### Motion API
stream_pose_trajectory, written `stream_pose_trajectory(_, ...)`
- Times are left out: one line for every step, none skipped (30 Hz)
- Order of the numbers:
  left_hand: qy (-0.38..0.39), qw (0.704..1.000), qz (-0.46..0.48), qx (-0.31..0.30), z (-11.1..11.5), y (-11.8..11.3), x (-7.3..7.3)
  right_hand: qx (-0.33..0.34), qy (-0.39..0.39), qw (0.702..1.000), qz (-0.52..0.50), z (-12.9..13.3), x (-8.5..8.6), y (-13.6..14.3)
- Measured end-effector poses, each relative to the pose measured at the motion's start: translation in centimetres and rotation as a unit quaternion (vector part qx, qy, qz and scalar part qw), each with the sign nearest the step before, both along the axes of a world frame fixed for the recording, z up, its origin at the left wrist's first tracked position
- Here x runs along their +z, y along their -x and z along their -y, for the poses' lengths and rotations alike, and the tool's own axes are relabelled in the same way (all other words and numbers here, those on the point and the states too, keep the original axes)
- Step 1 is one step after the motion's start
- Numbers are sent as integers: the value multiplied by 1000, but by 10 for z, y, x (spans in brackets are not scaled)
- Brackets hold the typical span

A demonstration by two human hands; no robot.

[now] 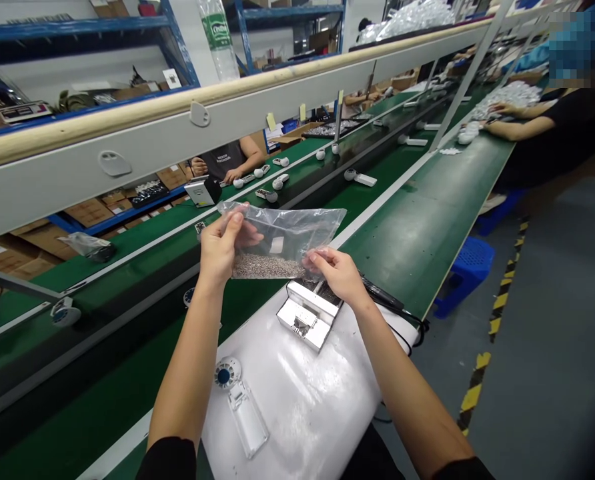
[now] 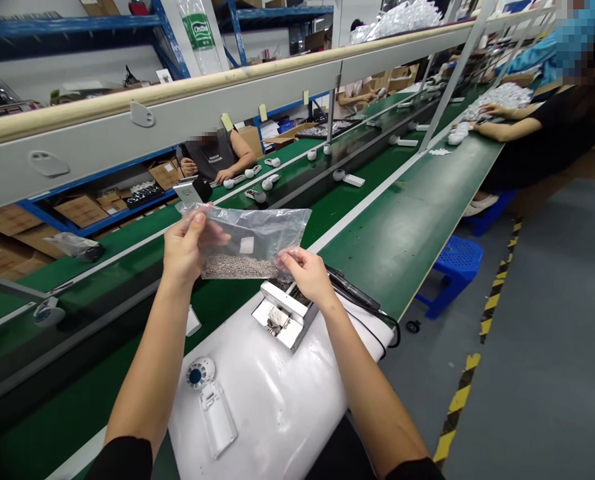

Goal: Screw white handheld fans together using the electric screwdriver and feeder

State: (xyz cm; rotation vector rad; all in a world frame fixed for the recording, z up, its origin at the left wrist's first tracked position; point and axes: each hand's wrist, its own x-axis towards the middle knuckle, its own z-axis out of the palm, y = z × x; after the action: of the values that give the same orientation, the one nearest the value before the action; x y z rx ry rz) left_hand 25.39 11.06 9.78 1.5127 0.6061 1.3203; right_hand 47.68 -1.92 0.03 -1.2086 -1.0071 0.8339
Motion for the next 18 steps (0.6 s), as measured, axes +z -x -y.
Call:
stream_pose_trajectory(-1, 1000, 1, -2, 0, 0, 3, -2, 0, 1000, 0, 0, 1, 0)
stream_pose_trajectory(-2, 1000, 2, -3, -1, 0, 5, -4, 1, 1000, 1, 1, 1, 0)
stream_pose_trajectory(-6, 1000, 2, -1, -1, 0, 7, -5, 2, 1000, 2, 1, 2, 0)
stream_pose_trajectory(-12, 1000, 1, 2, -2, 0, 9, -6, 4, 1000, 3, 2, 2, 0)
stream_pose_trajectory(-19, 1000, -1, 6, -2, 0, 11, -6, 5, 1000, 5, 2, 2, 0)
stream_pose_trajectory(-26, 1000, -2, 10, -3, 0, 12, -6, 6, 1000, 7, 2, 2, 0)
stream_pose_trajectory(-32, 999, -3, 12, -3, 0, 13, -7, 5, 1000, 8, 2, 2, 0)
stream_pose_trajectory(-37, 999, -2, 13, -4, 0, 14, -7, 5, 1000, 10, 1, 2, -1)
stream_pose_trajectory(-40, 999, -1, 11, -4, 0, 14, -8, 4, 1000, 11, 1, 2, 0)
stream_pose_trajectory(-41, 999, 0, 8, -4, 0, 15, -8, 3, 1000, 11, 1, 2, 0)
stream_pose_trajectory(-41, 999, 0, 5, -4, 0, 15, -8, 3, 1000, 10, 0, 1, 0)
stream_pose_trajectory(-40, 999, 0, 4, -3, 0, 16, -7, 3, 1000, 9, 0, 1, 0)
stream_pose_trajectory(-41, 999, -2, 3, -2, 0, 17, -6, 3, 1000, 8, 0, 1, 0)
stream_pose_trajectory(-42, 999, -4, 3, -2, 0, 17, -5, 4, 1000, 7, 0, 1, 0)
stream_pose_trajectory(-43, 999, -7, 3, -1, 0, 18, -5, 4, 1000, 7, 1, 1, 0)
stream_pose_trajectory(-45, 999, -9, 3, -1, 0, 19, -3, 4, 1000, 7, 1, 1, 0)
stream_pose_trajectory(-47, 999, -11, 3, 0, 0, 20, -3, 4, 1000, 6, 1, 1, 0)
stream_pose_trajectory(-48, 999, -12, 1, 0, 0, 20, -2, 4, 1000, 6, 1, 2, 0)
